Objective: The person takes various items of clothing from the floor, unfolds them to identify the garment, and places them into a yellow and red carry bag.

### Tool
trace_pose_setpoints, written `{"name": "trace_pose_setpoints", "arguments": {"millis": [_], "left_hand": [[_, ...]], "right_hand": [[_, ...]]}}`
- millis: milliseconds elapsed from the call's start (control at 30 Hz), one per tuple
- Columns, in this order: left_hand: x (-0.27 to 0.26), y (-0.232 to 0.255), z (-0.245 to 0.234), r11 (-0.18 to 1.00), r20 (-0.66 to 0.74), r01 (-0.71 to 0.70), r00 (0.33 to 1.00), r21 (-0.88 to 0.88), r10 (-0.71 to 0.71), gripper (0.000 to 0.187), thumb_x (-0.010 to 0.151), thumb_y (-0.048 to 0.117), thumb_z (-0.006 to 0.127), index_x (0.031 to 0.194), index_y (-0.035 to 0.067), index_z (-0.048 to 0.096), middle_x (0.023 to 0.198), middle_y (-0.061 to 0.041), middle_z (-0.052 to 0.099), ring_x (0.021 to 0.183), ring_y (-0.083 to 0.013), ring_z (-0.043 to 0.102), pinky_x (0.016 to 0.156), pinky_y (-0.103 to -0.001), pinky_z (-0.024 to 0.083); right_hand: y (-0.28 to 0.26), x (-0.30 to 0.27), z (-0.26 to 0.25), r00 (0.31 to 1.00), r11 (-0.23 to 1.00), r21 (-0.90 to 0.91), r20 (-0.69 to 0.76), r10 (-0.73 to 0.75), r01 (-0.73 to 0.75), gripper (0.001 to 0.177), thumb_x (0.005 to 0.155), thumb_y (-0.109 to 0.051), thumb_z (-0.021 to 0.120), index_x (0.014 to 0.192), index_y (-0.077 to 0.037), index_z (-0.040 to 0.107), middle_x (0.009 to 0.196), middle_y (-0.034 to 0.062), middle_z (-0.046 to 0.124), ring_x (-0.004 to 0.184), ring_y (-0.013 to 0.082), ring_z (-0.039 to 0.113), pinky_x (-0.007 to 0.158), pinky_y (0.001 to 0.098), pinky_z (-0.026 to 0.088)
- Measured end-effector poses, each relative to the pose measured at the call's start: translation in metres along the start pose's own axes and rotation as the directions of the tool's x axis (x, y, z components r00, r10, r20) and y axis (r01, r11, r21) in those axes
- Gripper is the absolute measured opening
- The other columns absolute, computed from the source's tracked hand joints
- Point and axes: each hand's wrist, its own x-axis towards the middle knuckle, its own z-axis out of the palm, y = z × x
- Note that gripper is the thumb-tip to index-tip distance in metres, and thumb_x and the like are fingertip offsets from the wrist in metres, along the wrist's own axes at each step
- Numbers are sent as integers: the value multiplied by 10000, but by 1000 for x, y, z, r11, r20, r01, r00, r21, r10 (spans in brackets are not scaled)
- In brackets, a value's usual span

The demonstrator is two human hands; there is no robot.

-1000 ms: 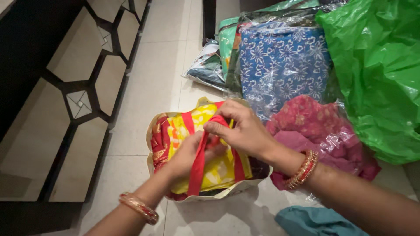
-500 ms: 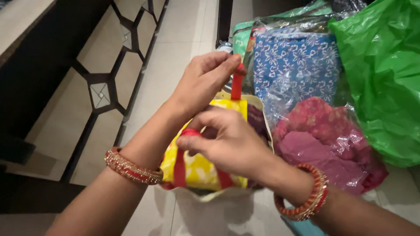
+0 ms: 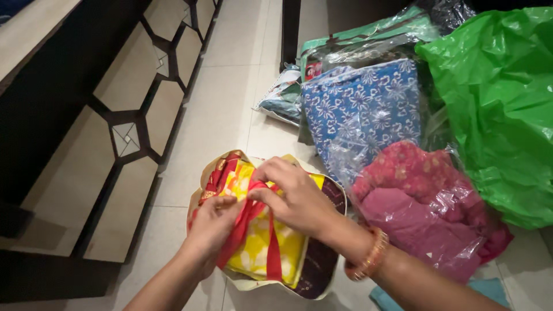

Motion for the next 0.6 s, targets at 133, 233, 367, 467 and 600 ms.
{"name": "trace_pose_setpoints", "arguments": {"millis": [133,233,367,467,600], "left_hand": [[11,19,-11,862,209,-93,978,499,-15,404,976,361,559,1059,15,749,908,-84,792,783,-131,714,696,-314,582],[10,48,-14,825,264,86,925,558,-274,387,976,368,616,1094,17,731,919,-131,798,821,-140,728,788,-286,568],[19,61,-14,713,351,-78,904,696,-243,317,936,240,634,1097,-8,749,952,-119,771,829,-176,702,791,-345,570],[32,47,-8,706,225,-77,967,704,-119,342,936,183,541,1217,69,699,1053,-69,783,985,-150,750,903,-305,560],[35,19,0,587,259,-273,960,762,110,378,930,198,531,1225,29,699,1093,-169,763,1064,-274,739,948,-380,550]], "right_hand": [[32,4,24,999,1000,-1,33,-10,10,197,922,-237,678,978,-48,665,995,120,687,973,303,659,872,408,499],[49,6,32,989,998,51,142,37,-45,213,965,-261,637,1011,-55,672,990,124,694,968,295,672,835,393,520],[60,10,29,960,985,21,228,165,-174,244,998,-312,600,969,-83,680,915,90,747,873,250,724,760,372,543],[62,12,27,933,961,1,242,267,-275,281,986,-350,606,929,-85,678,848,74,753,795,218,735,714,353,542],[72,10,30,945,969,16,227,236,-246,294,978,-344,645,890,-65,671,837,96,696,748,219,682,692,334,513]]}}
